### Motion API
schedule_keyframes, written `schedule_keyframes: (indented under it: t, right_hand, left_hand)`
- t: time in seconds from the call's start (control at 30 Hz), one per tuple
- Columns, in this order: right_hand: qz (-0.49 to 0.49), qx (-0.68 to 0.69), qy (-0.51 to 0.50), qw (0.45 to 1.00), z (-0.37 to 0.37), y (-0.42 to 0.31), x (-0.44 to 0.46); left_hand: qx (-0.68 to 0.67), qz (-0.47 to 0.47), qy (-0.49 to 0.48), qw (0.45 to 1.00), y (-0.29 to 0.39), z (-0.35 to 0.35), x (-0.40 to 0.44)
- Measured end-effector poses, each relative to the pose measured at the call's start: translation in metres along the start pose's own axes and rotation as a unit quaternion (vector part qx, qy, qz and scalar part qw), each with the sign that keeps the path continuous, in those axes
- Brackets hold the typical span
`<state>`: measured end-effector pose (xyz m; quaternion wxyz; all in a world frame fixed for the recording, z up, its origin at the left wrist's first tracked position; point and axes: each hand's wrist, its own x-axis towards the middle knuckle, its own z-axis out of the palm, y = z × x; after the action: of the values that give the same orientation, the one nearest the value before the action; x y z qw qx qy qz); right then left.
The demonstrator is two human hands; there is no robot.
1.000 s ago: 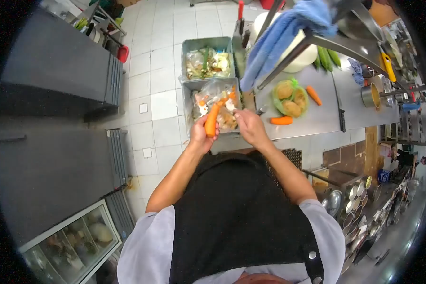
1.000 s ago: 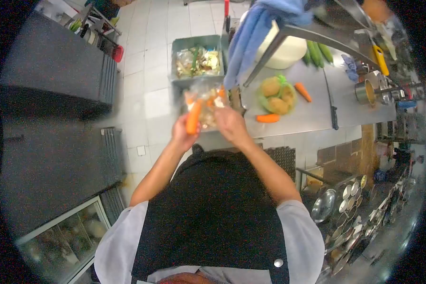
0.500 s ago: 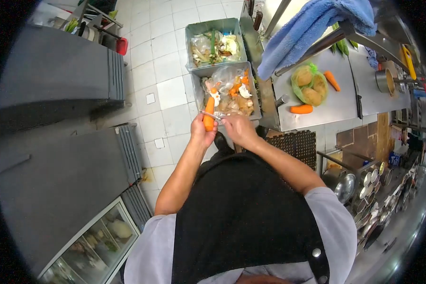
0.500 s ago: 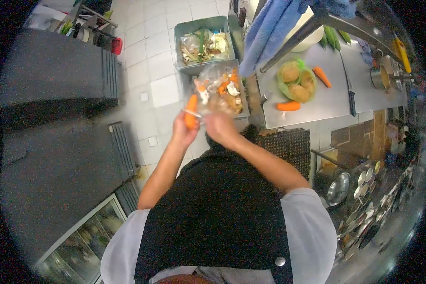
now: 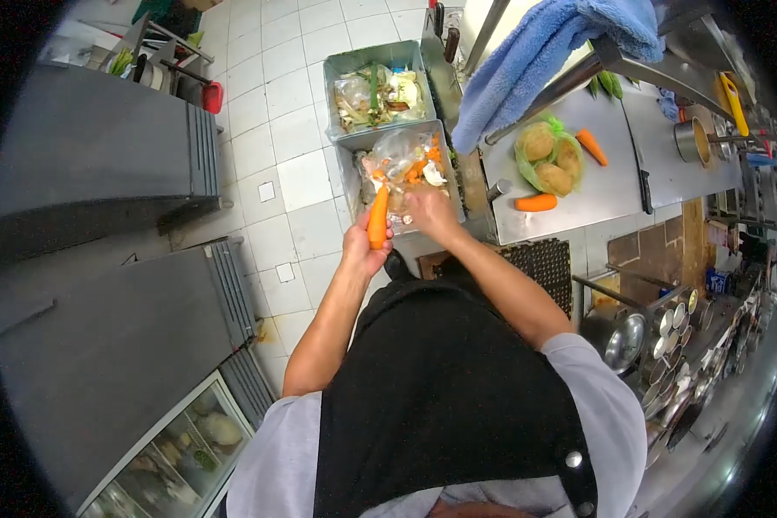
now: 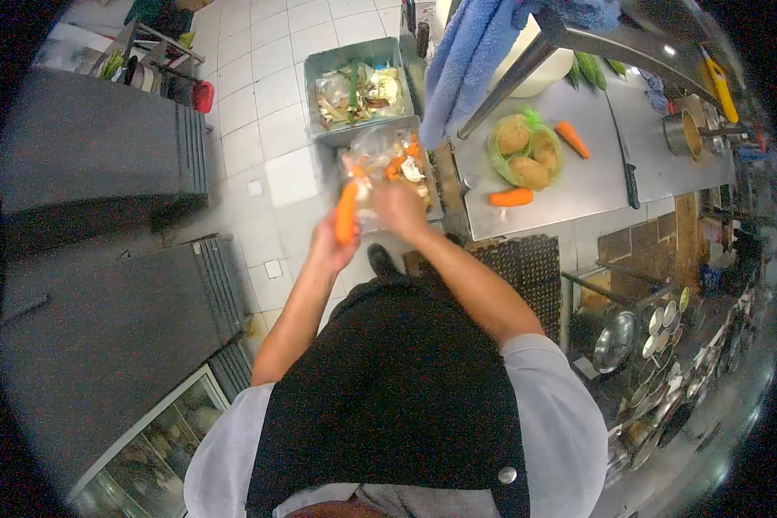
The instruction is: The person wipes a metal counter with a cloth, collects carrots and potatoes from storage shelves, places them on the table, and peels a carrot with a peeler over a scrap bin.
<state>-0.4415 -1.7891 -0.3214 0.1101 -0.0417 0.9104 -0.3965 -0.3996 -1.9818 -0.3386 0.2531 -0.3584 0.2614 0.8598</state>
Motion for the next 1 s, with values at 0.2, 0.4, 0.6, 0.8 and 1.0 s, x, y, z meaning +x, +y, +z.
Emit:
schedule_keyframes:
  t: [0.2,0.4,0.6,0.8,1.0]
  right_hand:
    - [-0.125,0.023,0.07,0.989,0.02,0.007,-0.036]
    - [-0.061,0.005,0.001,0.998,0.0,0.012,-0.003]
    - [-0.109,0.007,0.057,0.992,0.029,0.009,-0.032]
    - [-0.082,0.027,0.052,0.995,0.008,0.0,-0.014]
    - [-0.072,0.047,0.009,0.996,0.018,0.005,-0.03]
  left_hand:
    - [-0.063,-0.033,0.009,0.997,0.0,-0.005,0.01]
    - [-0.014,-0.03,0.003,0.999,0.007,0.004,-0.004]
    - [0.045,-0.008,0.021,0.999,0.007,-0.006,0.003]
    - [-0.01,-0.013,-0.019,1.0,0.008,-0.002,-0.011]
    - [-0.029,-0.054,-0.055,0.997,0.007,-0.02,-0.004]
